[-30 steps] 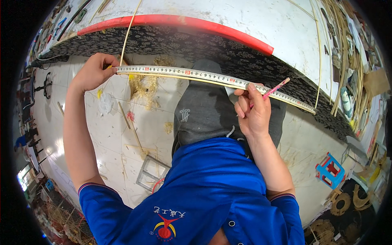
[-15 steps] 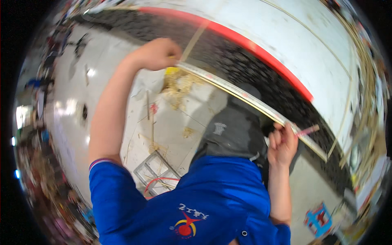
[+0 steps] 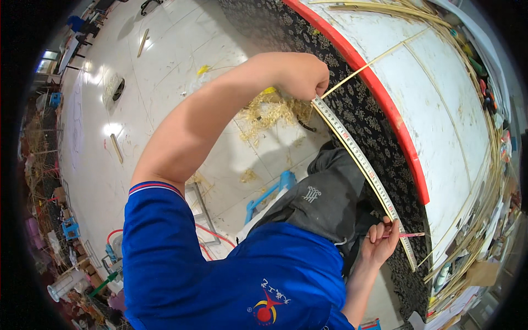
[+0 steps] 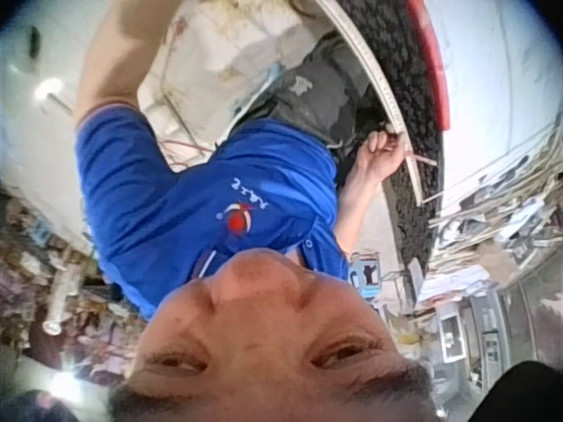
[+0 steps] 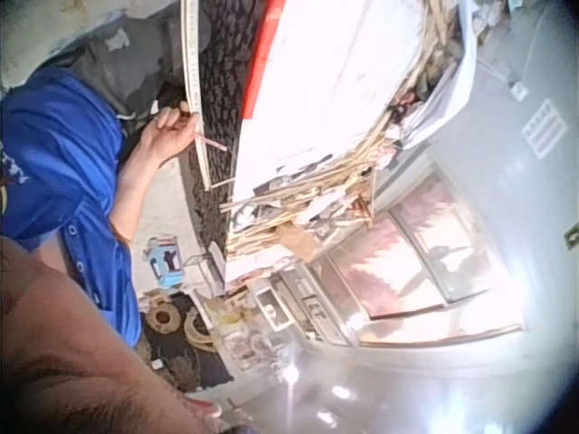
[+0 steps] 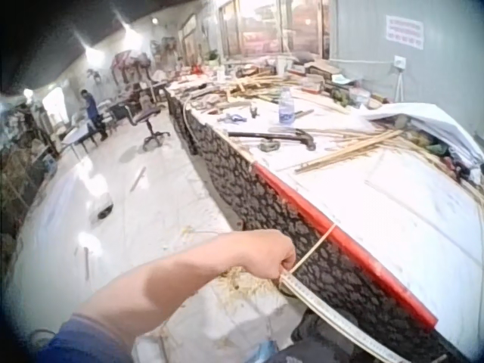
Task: Assembling a wooden frame by measuring sticks, marking them, and joining them with tape.
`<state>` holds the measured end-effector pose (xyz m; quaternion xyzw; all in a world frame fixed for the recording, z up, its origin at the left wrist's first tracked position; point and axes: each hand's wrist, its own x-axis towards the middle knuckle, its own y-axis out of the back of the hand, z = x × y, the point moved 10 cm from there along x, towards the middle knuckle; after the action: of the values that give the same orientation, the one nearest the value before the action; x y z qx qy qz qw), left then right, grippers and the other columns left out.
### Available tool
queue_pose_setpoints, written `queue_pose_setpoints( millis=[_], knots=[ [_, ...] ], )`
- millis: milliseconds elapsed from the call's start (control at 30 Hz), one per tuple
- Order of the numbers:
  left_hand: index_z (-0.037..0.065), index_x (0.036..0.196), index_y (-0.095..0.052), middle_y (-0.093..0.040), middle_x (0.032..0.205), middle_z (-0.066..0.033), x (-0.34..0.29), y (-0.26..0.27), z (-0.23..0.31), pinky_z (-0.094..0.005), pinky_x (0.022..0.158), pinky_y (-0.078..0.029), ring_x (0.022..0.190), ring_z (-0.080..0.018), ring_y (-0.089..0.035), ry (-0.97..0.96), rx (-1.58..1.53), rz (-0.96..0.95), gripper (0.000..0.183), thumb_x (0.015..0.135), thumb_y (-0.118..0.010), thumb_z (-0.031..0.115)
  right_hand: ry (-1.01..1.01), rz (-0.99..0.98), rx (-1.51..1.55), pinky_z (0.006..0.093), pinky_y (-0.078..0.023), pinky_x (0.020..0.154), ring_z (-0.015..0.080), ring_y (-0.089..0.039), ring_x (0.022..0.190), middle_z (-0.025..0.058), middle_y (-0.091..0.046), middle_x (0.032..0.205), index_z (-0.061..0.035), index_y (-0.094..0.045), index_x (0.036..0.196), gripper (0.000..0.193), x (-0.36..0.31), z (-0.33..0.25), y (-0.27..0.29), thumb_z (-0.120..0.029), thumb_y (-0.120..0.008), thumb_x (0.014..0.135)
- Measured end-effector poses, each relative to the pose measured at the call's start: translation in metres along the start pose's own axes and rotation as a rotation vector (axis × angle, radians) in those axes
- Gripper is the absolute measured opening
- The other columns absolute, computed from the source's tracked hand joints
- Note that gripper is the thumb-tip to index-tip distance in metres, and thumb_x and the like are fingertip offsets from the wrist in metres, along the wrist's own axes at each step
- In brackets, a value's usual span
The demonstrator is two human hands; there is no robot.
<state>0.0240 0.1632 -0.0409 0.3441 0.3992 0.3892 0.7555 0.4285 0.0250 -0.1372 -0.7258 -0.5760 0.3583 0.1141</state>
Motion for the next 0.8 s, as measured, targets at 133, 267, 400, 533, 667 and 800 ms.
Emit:
queue_pose_setpoints(
  millis=[133, 267, 400, 533, 667, 800],
  knots=[
    [0.005, 0.099, -0.074, -0.072, 0.087, -0.0158, -0.004, 0.0, 0.003, -0.0434, 0.077, -0.054, 0.089, -0.0338, -0.069, 0.046, 0.007, -0.013, 0.027, 0.076, -0.06, 0.006, -0.006, -0.01, -0.006, 0.0223, -0.028, 0.041, 0.006, -0.034, 0.047, 0.0135, -0.069, 0.094, -0.0004, -0.06, 0.102, 0.024, 0.0, 0.001, 0.001, -0.023, -0.053, 0.105],
    [0.007, 0.094, -0.074, -0.07, 0.081, -0.0153, -0.007, 0.005, 0.008, -0.0445, 0.075, -0.053, 0.085, -0.0357, -0.068, 0.048, 0.05, 0.054, 0.024, 0.075, -0.058, 0.006, -0.004, -0.013, -0.017, 0.022, -0.029, 0.04, 0.0057, -0.034, 0.046, 0.0144, -0.07, 0.093, -0.0001, -0.06, 0.102, 0.025, -0.002, -0.001, -0.003, -0.023, -0.053, 0.105],
    [0.006, 0.089, -0.071, -0.069, 0.08, -0.0154, -0.003, 0.005, 0.008, -0.0459, 0.072, -0.052, 0.082, -0.0368, -0.067, 0.041, 0.069, 0.075, 0.019, 0.075, -0.059, 0.008, -0.001, 0.004, -0.019, 0.0219, -0.029, 0.04, 0.0055, -0.035, 0.045, 0.0152, -0.07, 0.092, 0.0004, -0.06, 0.101, 0.025, -0.003, -0.002, 0.0, -0.023, -0.053, 0.105],
    [0.004, 0.087, -0.068, -0.068, 0.079, -0.0159, -0.005, 0.012, 0.018, -0.0473, 0.07, -0.05, 0.08, -0.0387, -0.065, -0.043, 0.046, 0.149, 0.015, 0.077, -0.061, 0.012, -0.003, 0.005, -0.004, 0.0223, -0.027, 0.039, 0.0058, -0.032, 0.044, 0.0158, -0.07, 0.091, 0.0001, -0.06, 0.1, 0.024, -0.006, -0.004, -0.001, -0.023, -0.054, 0.104],
    [0.003, 0.087, -0.066, -0.067, 0.084, -0.017, -0.013, 0.028, 0.05, -0.0467, 0.071, -0.05, 0.083, -0.0388, -0.064, -0.177, 0.111, 0.214, 0.012, 0.079, -0.064, 0.012, 0.018, 0.02, -0.009, 0.0232, -0.025, 0.039, 0.0059, -0.03, 0.044, 0.0163, -0.071, 0.091, -0.0072, -0.058, 0.095, 0.018, -0.008, -0.01, -0.01, -0.023, -0.058, 0.103],
    [-0.001, 0.093, -0.066, -0.066, 0.088, -0.0164, -0.019, 0.04, 0.089, -0.0387, 0.074, -0.053, 0.082, -0.0327, -0.066, -0.252, -0.045, 0.326, 0.013, 0.081, -0.063, 0.0, 0.037, -0.008, 0.011, 0.0232, -0.028, 0.039, 0.0059, -0.033, 0.044, 0.0166, -0.07, 0.09, -0.0115, -0.055, 0.099, 0.012, -0.009, -0.014, -0.017, -0.022, -0.057, 0.104]
  ],
)
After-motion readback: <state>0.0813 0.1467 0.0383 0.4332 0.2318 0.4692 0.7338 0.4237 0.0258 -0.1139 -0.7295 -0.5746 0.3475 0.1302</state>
